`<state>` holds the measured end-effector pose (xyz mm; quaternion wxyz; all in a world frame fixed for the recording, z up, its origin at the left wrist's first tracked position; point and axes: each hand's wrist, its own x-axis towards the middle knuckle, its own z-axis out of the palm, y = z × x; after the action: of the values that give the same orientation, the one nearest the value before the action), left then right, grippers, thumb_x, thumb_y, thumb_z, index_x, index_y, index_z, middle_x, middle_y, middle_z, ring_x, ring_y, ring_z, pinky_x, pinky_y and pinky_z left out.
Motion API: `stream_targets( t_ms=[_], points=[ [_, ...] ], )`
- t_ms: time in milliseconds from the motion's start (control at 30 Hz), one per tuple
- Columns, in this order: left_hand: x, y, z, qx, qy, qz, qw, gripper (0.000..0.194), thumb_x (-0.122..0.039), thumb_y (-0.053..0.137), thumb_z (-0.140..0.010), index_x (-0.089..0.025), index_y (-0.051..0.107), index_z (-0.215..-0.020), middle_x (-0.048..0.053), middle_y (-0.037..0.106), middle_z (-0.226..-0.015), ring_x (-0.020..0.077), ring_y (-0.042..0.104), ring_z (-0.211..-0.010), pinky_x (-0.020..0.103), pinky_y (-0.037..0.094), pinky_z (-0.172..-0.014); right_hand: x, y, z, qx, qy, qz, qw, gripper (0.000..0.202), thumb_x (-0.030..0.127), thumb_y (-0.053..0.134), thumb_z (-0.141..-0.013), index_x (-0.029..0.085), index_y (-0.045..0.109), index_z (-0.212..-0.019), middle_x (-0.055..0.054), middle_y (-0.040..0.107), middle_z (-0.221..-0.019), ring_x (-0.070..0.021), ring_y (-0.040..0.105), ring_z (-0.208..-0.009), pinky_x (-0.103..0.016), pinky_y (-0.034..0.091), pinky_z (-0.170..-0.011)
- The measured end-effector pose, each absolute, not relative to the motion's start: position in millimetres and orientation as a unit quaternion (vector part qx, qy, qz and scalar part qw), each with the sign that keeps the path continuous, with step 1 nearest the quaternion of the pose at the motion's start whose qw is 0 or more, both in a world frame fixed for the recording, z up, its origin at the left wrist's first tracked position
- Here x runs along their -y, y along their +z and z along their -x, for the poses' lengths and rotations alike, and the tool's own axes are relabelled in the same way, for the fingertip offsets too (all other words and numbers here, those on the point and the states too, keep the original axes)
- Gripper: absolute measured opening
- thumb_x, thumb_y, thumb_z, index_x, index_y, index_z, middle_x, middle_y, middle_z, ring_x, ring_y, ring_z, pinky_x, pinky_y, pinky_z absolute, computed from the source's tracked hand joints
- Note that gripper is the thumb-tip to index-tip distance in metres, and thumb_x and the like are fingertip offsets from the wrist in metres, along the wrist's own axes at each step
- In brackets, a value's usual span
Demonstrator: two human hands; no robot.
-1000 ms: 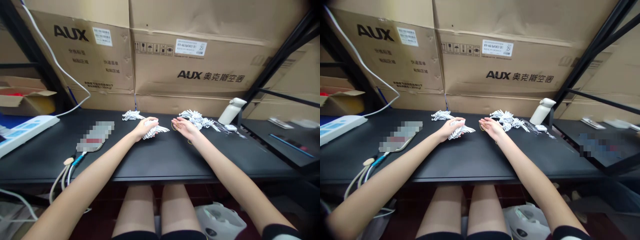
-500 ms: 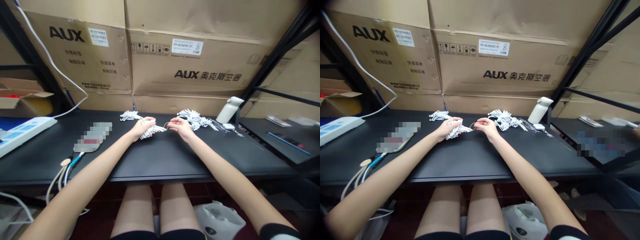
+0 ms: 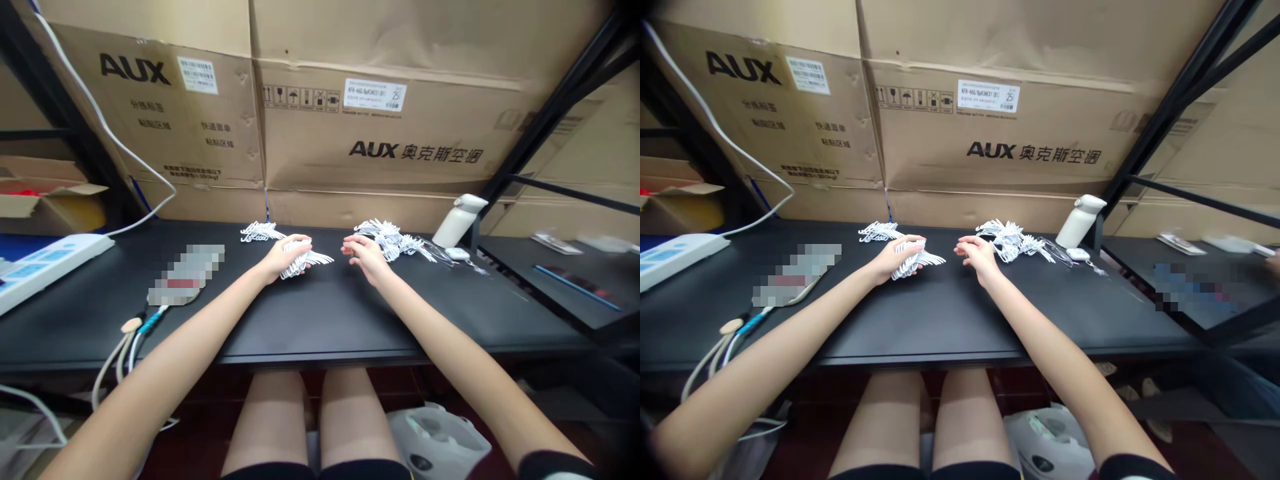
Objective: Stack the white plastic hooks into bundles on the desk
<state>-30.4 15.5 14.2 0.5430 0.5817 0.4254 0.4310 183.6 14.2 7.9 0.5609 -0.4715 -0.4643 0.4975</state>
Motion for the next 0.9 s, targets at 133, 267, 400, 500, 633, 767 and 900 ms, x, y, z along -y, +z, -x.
stream_targets(
  t_ms=[133, 267, 400, 500, 633, 767, 900],
  points=[
    [-15.4, 14.0, 30.7, -0.42, 0.437, -0.58, 0.545, 0.044, -0.04, 0.073, -0.072, -0.018, 0.06, -0.108, 0.006, 0.067, -0.086, 0.0188, 0.067, -0.06, 0.028, 0.055, -0.047, -9.9, 8.7, -179.7, 0.435, 0.54, 0.431, 0.577, 0.021, 0.018, 0.067, -0.066, 0.018, 0.057, -0.084, -0.005, 0.072, -0.089, -0.0112, 0.065, -0.063, -0.017, 0.043, -0.047],
    [-15.2, 13.9, 30.6, -0.42, 0.44, -0.575, 0.548, 0.043, -0.039, 0.073, -0.072, -0.018, 0.06, -0.107, 0.005, 0.067, -0.082, 0.0182, 0.066, -0.058, 0.028, 0.054, -0.046, -9.3, 9.9, -182.2, 0.413, 0.573, 0.406, 0.58, 0.012, 0.015, 0.058, -0.072, 0.018, 0.053, -0.082, -0.008, 0.069, -0.109, -0.0127, 0.069, -0.068, -0.019, 0.048, -0.05],
    [-15.8, 13.9, 30.1, -0.417, 0.442, -0.569, 0.553, 0.042, -0.039, 0.073, -0.071, -0.019, 0.061, -0.106, 0.005, 0.067, -0.083, 0.0183, 0.067, -0.058, 0.028, 0.054, -0.047, -11.1, 14.0, -187.9, 0.423, 0.57, 0.415, 0.57, 0.027, 0.013, 0.069, -0.064, 0.019, 0.046, -0.078, -0.006, 0.067, -0.115, -0.0092, 0.067, -0.062, -0.015, 0.045, -0.044],
    [-17.0, 13.3, 29.6, -0.416, 0.452, -0.564, 0.552, 0.041, -0.037, 0.073, -0.07, -0.018, 0.061, -0.105, 0.005, 0.068, -0.083, 0.0186, 0.067, -0.058, 0.028, 0.054, -0.047, -8.7, 17.6, -186.4, 0.449, 0.546, 0.42, 0.57, 0.036, 0.025, 0.078, -0.061, 0.019, 0.046, -0.075, -0.008, 0.069, -0.109, -0.0062, 0.061, -0.051, -0.014, 0.037, -0.035],
    [-17.4, 12.2, 28.6, -0.418, 0.462, -0.559, 0.548, 0.043, -0.036, 0.073, -0.071, -0.017, 0.06, -0.107, 0.006, 0.069, -0.08, 0.0192, 0.067, -0.058, 0.028, 0.054, -0.046, 1.4, 17.6, -175.9, 0.565, 0.489, 0.41, 0.523, 0.04, 0.037, 0.08, -0.059, 0.017, 0.053, -0.082, -0.011, 0.065, -0.111, -0.0062, 0.058, -0.047, -0.017, 0.034, -0.032],
    [-15.6, 12.5, 27.4, -0.409, 0.46, -0.56, 0.554, 0.044, -0.035, 0.072, -0.071, -0.016, 0.059, -0.109, 0.006, 0.069, -0.078, 0.0181, 0.066, -0.057, 0.028, 0.055, -0.047, 9.4, 9.5, -167.1, 0.66, 0.424, 0.396, 0.478, 0.05, 0.037, 0.08, -0.058, 0.018, 0.053, -0.096, -0.009, 0.06, -0.115, -0.0053, 0.057, -0.048, -0.018, 0.036, -0.035],
    [-13.3, 13.4, 25.4, -0.395, 0.468, -0.553, 0.565, 0.045, -0.032, 0.074, -0.069, -0.016, 0.058, -0.108, 0.005, 0.069, -0.079, 0.0163, 0.065, -0.055, 0.028, 0.055, -0.046, 12.7, 2.5, -163.1, 0.669, 0.404, 0.373, 0.501, 0.05, 0.036, 0.08, -0.058, 0.021, 0.043, -0.087, -0.006, 0.059, -0.115, -0.0021, 0.051, -0.045, -0.022, 0.045, -0.044]
  ],
)
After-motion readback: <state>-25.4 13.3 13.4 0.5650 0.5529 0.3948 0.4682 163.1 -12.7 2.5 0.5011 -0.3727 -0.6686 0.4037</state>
